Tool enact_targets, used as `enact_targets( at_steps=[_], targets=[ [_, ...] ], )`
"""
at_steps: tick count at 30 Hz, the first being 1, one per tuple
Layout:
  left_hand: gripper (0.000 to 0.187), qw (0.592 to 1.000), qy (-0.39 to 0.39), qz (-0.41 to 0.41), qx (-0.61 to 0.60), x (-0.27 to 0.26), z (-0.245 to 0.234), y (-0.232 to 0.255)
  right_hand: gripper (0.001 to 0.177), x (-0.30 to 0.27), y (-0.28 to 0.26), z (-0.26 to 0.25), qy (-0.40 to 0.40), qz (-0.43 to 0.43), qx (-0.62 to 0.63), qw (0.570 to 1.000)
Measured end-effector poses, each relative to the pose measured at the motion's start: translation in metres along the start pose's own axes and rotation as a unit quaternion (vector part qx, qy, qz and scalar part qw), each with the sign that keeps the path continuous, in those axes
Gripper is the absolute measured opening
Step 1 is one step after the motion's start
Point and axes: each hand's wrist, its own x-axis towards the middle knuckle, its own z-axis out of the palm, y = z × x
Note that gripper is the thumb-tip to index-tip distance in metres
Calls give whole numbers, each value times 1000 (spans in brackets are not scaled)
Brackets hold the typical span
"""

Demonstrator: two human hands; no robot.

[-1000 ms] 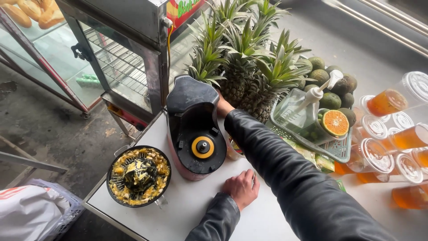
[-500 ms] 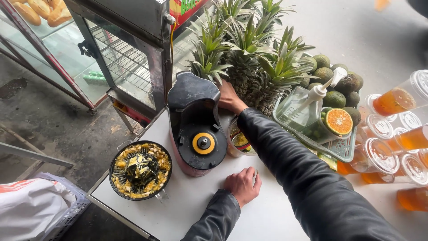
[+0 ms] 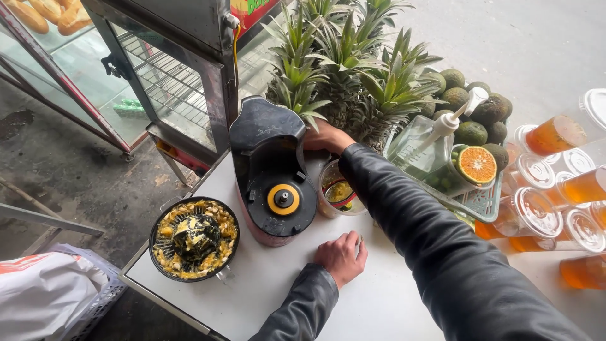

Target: The person organizes limes and avocados on a countertop, moving them between a plastic basket and a small bowl. They also handle a half orange and a squeeze bottle, arranging items around a juicer and several cups of juice.

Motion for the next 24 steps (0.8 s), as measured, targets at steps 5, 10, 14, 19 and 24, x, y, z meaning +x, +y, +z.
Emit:
enact_targets(
  at_steps=[5,10,14,19,24],
  targets=[
    [17,1000,11,3,-2,0,-1,0,42,0,10,10,75,-3,-81,994],
    [16,1000,1,-2,-7,1,-3,2,61,-23,-9,1,107,80,-98,986],
    [17,1000,0,-1,-3,1,-4,2,49,-42,-27,-13,135,51,-132,981],
    [17,1000,-9,4,0,2,-5,4,76,-78,-51,-35,162,53,-167,971],
    [18,999,-39,-27,1,5,-15,9,75,-145,-123,-65,230,67,-107,965]
  ],
)
